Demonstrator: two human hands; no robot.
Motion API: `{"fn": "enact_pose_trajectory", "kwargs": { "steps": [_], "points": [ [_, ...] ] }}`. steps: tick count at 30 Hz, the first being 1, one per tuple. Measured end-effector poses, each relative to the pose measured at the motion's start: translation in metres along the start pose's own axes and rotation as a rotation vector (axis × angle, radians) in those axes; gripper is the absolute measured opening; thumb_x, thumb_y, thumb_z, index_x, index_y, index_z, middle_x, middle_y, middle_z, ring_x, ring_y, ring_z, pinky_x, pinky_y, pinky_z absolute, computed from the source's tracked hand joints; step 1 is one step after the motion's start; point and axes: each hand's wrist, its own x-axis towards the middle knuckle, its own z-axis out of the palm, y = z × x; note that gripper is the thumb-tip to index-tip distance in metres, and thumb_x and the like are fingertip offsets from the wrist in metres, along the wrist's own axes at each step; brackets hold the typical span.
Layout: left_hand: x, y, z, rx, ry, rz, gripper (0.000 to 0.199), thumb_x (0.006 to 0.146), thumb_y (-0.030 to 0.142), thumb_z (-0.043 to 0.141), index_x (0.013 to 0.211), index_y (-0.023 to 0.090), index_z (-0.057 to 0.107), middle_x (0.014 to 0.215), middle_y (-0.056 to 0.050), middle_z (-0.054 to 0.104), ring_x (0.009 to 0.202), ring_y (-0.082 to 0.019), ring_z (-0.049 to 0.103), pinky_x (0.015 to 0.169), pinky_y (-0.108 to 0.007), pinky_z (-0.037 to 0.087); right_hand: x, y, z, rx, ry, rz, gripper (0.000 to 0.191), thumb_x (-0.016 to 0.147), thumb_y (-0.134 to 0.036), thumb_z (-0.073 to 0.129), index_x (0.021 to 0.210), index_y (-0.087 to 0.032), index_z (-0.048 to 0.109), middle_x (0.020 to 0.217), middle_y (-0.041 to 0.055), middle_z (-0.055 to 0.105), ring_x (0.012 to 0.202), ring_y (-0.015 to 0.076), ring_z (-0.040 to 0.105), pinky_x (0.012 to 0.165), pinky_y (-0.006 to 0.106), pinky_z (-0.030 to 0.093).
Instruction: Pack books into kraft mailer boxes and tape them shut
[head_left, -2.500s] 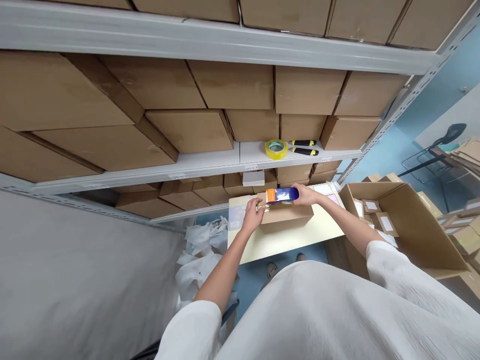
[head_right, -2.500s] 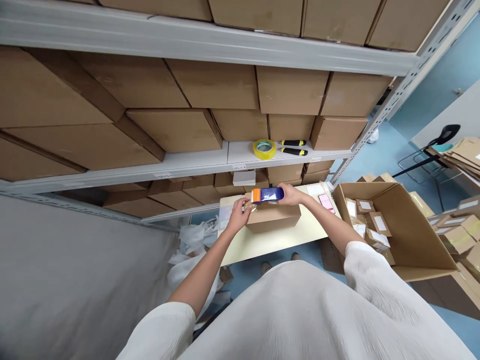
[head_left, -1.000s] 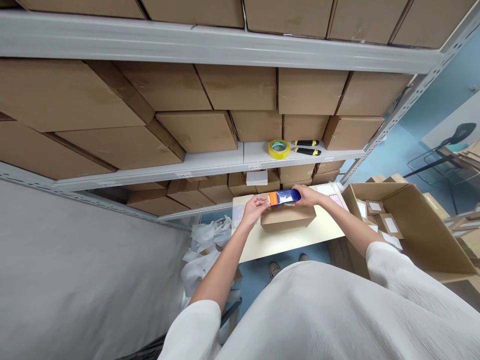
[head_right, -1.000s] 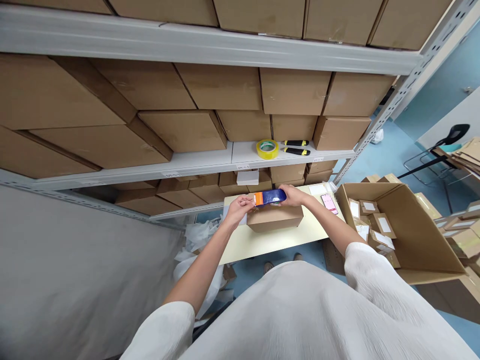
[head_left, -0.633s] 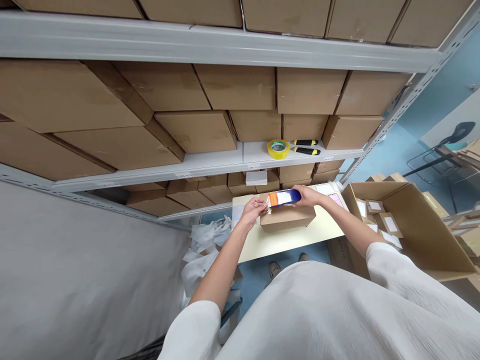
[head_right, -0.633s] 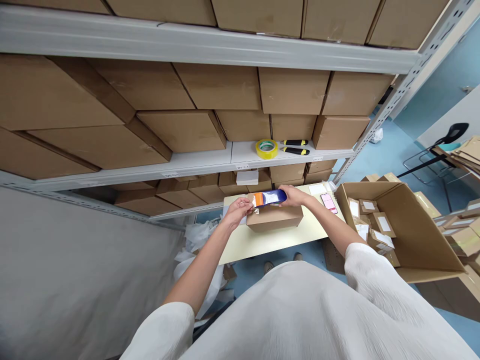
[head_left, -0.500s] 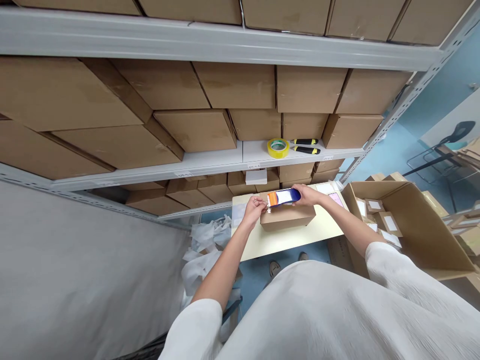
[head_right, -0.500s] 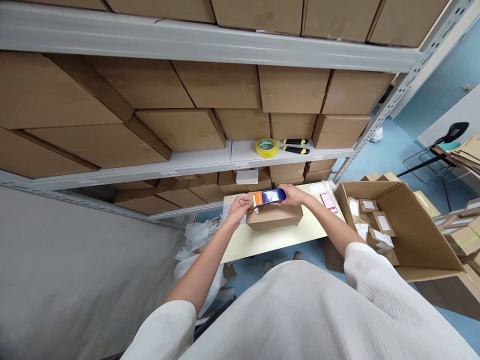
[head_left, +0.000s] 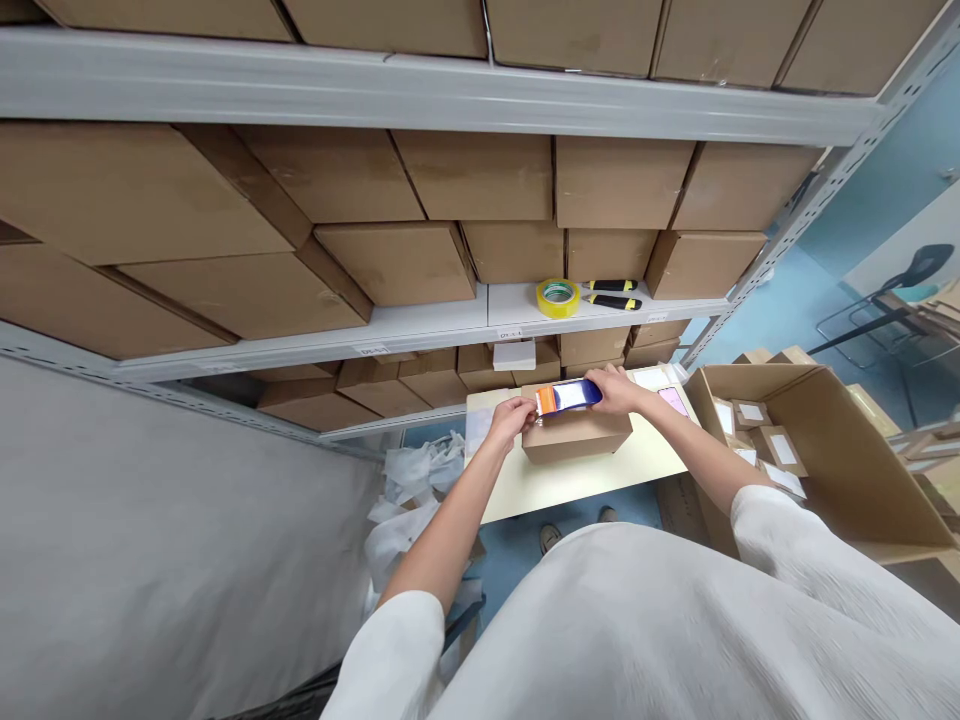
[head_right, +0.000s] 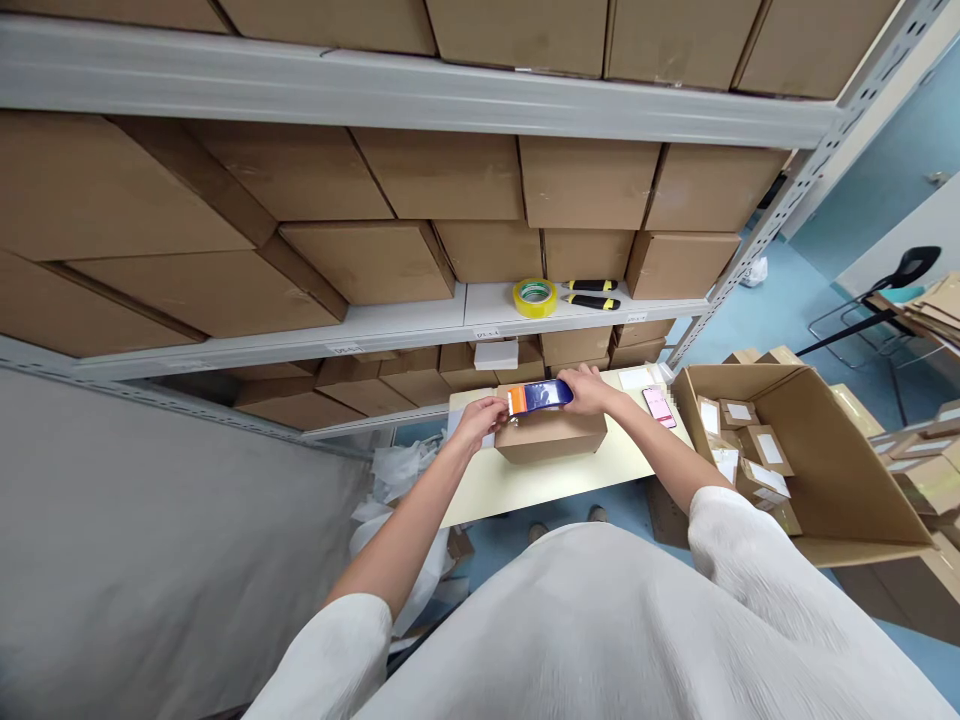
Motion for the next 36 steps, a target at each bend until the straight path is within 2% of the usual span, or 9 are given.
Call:
{"fn": "enact_pose_trajectory", "kwargs": {
  "steps": [5,8,14,21,26,29,36],
  "points": [
    [0.0,-0.002,0.001,0.011,0.022,0.067,0.033,0.061,0.041,0.092,0.074,0.019,0.07,0.062,-0.001,0.064,0.059,-0.013,0.06,0.054,-0.023,0.041,0.002,0.003,0.007,0.119,0.033,-0.012,0.035,0.082,-0.031,0.08,0.112,-0.021,0.065,0.11,0.0108,0.073,0.106,0.0316,0.062,0.09,0.038,0.047],
    [0.0,-0.002,-0.001,-0.009,0.018,0.077,0.041,0.056,0.047,0.096,0.072,0.019,0.07,0.062,-0.001,0.064,0.059,-0.013,0.057,0.055,-0.023,0.042,0.003,0.007,0.01,0.217,0.061,-0.037,0.041,0.08,-0.029,0.083,0.115,-0.02,0.066,0.114,0.0107,0.074,0.103,0.0286,0.067,0.086,0.034,0.051],
    [0.002,0.003,-0.007,-0.024,-0.001,0.065,0.048,0.049,0.05,0.1,0.069,0.018,0.07,0.065,-0.002,0.067,0.061,-0.012,0.055,0.059,-0.026,0.045,0.001,0.008,0.008,0.246,0.074,-0.071,0.046,0.077,-0.033,0.089,0.117,-0.021,0.068,0.114,0.0091,0.077,0.098,0.0265,0.071,0.082,0.032,0.053],
    [0.007,-0.001,-0.015,0.019,0.023,0.068,0.042,0.055,0.047,0.098,0.07,0.018,0.071,0.07,-0.003,0.069,0.067,-0.014,0.059,0.065,-0.027,0.046,0.001,0.0,0.006,0.26,0.071,-0.098,0.046,0.079,-0.035,0.088,0.12,-0.021,0.071,0.115,0.0091,0.078,0.099,0.0269,0.074,0.083,0.032,0.056],
    [0.013,-0.004,-0.045,0.014,0.096,0.029,0.032,0.054,0.037,0.091,0.07,0.019,0.07,0.065,0.0,0.063,0.065,-0.013,0.056,0.064,-0.025,0.046,-0.002,0.01,-0.002,0.314,0.072,-0.079,0.049,0.076,-0.029,0.088,0.122,-0.022,0.073,0.114,0.0073,0.081,0.098,0.0262,0.076,0.086,0.033,0.058],
    [0.014,-0.006,-0.059,-0.018,0.098,-0.012,0.029,0.052,0.032,0.088,0.071,0.019,0.07,0.067,0.0,0.064,0.065,-0.012,0.056,0.063,-0.024,0.046,-0.007,0.018,-0.009,0.334,0.066,-0.042,0.052,0.075,-0.028,0.089,0.124,-0.021,0.073,0.112,0.0064,0.081,0.097,0.0256,0.077,0.086,0.033,0.059],
    [0.014,-0.017,-0.052,-0.118,0.069,-0.027,0.026,0.056,0.032,0.084,0.07,0.02,0.066,0.064,0.002,0.059,0.059,-0.011,0.051,0.059,-0.024,0.044,-0.008,0.016,-0.017,0.308,0.07,-0.047,0.052,0.075,-0.025,0.088,0.125,-0.021,0.073,0.115,0.0068,0.081,0.1,0.0253,0.077,0.088,0.032,0.059]
  ]
}}
